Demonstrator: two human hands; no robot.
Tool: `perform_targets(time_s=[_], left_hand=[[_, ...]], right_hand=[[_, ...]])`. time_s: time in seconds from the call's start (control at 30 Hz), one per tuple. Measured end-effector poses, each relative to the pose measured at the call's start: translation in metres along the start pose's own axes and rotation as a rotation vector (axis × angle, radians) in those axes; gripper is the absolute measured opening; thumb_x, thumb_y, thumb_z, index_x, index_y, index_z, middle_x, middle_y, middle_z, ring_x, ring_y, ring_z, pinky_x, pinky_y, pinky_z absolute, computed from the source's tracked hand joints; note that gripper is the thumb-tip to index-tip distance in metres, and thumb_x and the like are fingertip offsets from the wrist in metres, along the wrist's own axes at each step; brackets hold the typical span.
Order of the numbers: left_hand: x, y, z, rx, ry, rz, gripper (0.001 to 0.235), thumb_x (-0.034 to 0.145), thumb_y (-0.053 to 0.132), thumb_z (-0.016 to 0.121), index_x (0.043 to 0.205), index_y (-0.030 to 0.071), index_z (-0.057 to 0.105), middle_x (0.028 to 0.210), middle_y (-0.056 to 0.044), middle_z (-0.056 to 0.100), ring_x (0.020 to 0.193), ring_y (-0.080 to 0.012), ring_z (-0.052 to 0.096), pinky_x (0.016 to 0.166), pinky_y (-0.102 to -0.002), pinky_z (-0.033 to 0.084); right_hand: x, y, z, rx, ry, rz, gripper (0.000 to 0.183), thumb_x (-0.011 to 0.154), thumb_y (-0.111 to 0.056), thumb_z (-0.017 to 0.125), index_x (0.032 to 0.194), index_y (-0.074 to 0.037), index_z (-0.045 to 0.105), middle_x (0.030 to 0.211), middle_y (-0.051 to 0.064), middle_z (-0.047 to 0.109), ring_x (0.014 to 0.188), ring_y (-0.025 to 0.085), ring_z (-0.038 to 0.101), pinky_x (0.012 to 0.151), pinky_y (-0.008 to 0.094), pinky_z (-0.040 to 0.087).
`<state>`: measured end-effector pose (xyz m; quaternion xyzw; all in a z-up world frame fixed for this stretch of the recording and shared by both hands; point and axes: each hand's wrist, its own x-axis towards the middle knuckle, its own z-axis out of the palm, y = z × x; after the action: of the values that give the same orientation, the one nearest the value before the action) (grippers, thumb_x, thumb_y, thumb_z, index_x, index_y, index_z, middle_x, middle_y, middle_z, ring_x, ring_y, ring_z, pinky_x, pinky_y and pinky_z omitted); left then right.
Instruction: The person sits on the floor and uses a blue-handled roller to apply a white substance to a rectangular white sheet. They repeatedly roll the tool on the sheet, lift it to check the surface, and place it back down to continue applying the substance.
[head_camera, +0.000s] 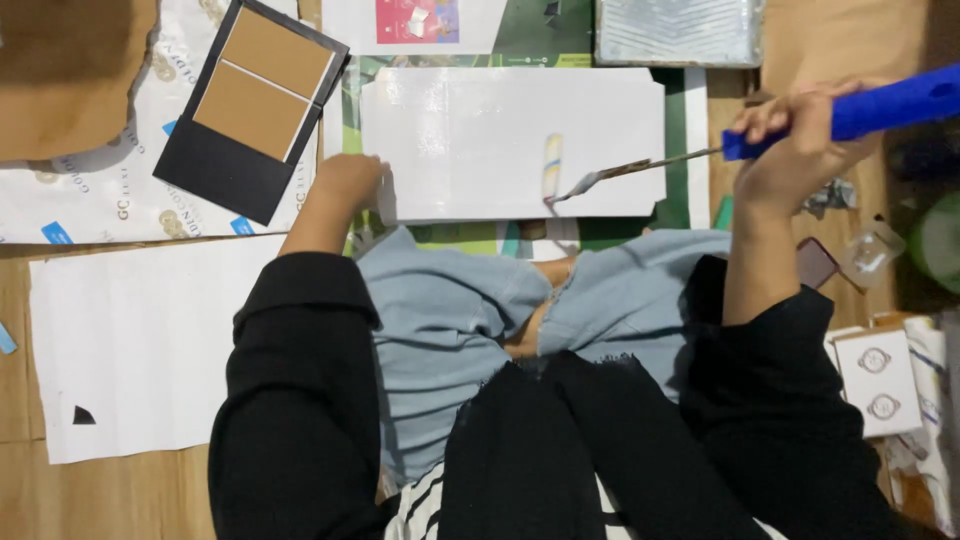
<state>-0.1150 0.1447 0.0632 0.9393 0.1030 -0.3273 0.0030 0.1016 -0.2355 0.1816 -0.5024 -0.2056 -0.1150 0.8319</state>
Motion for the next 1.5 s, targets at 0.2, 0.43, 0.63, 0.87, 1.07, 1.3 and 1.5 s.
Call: perform_targets(time_s=[0.2, 0.43, 0.63, 0.87, 1.07, 1.3, 1.5], left_hand=[[-0.029, 0.030, -0.038, 0.094, 0.070, -0.036, 0.038, 0.089, 0.015, 0.043, 0.126, 0.012, 0.049, 0.117, -0.011, 0.057, 0.101, -0.0330, 0.061, 0.076, -0.045, 0.052], [-0.069, 0.029, -0.074, -0.021, 0.238, -0.031, 0.052, 0.091, 0.028, 0.046, 0.141, 0.019, 0.037, 0.141, -0.008, 0.041, 0.122, -0.0355, 0.044, 0.089, -0.054, 0.045], [-0.028, -0.011, -0.017, 0.028, 0.251, -0.091, 0.045, 0.085, 0.027, 0.052, 0.129, 0.028, 0.053, 0.123, -0.013, 0.057, 0.108, -0.0356, 0.058, 0.085, -0.047, 0.050], [0.038, -0.052, 0.082, -0.199, 0.369, 0.019, 0.073, 0.080, 0.023, 0.058, 0.143, 0.008, 0.026, 0.149, -0.016, 0.024, 0.138, -0.0293, 0.024, 0.107, -0.050, 0.026], [0.027, -0.053, 0.088, -0.349, 0.118, -0.062, 0.066, 0.087, 0.035, 0.052, 0.145, 0.030, 0.022, 0.155, -0.015, 0.005, 0.143, -0.0348, 0.006, 0.107, -0.056, 0.018], [0.005, -0.038, 0.066, -0.357, 0.039, -0.096, 0.079, 0.083, 0.035, 0.059, 0.147, 0.024, 0.014, 0.155, -0.015, 0.001, 0.143, -0.0355, 0.002, 0.108, -0.056, 0.017], [0.013, -0.041, 0.070, -0.424, 0.020, -0.111, 0.076, 0.083, 0.037, 0.059, 0.146, 0.025, 0.019, 0.156, -0.013, 0.000, 0.143, -0.0347, 0.001, 0.109, -0.056, 0.015]], right_hand=[[-0.009, -0.004, -0.015, 0.136, 0.252, -0.018, 0.037, 0.082, 0.021, 0.055, 0.097, -0.012, 0.054, 0.059, 0.009, 0.046, 0.045, 0.022, 0.045, 0.043, 0.038, 0.041], [-0.020, -0.016, 0.056, 0.047, -0.092, 0.042, 0.011, 0.093, 0.004, 0.055, 0.099, -0.005, 0.050, 0.062, 0.013, 0.053, 0.052, 0.022, 0.053, 0.054, 0.038, 0.053], [-0.046, -0.029, 0.099, 0.230, -0.092, 0.142, 0.024, 0.085, 0.000, 0.059, 0.074, -0.011, 0.041, 0.050, 0.003, 0.033, 0.038, 0.016, 0.039, 0.041, 0.033, 0.040], [0.007, -0.044, 0.005, -0.002, 0.217, 0.379, 0.031, 0.079, 0.009, 0.052, 0.086, -0.021, 0.049, 0.062, -0.002, 0.039, 0.044, 0.009, 0.038, 0.039, 0.029, 0.037], [0.044, -0.076, -0.040, -0.311, 0.211, 0.005, 0.027, 0.088, 0.011, 0.050, 0.089, -0.014, 0.041, 0.065, 0.008, 0.032, 0.049, 0.019, 0.034, 0.051, 0.034, 0.035], [0.024, -0.047, -0.061, -0.170, 0.010, 0.033, 0.027, 0.087, 0.005, 0.045, 0.091, -0.021, 0.046, 0.061, 0.000, 0.035, 0.046, 0.013, 0.038, 0.041, 0.026, 0.035], [0.123, -0.012, -0.153, -0.154, 0.253, 0.215, 0.037, 0.097, -0.013, 0.062, 0.066, -0.014, 0.043, 0.061, 0.001, 0.037, 0.049, 0.013, 0.030, 0.057, 0.032, 0.033]])
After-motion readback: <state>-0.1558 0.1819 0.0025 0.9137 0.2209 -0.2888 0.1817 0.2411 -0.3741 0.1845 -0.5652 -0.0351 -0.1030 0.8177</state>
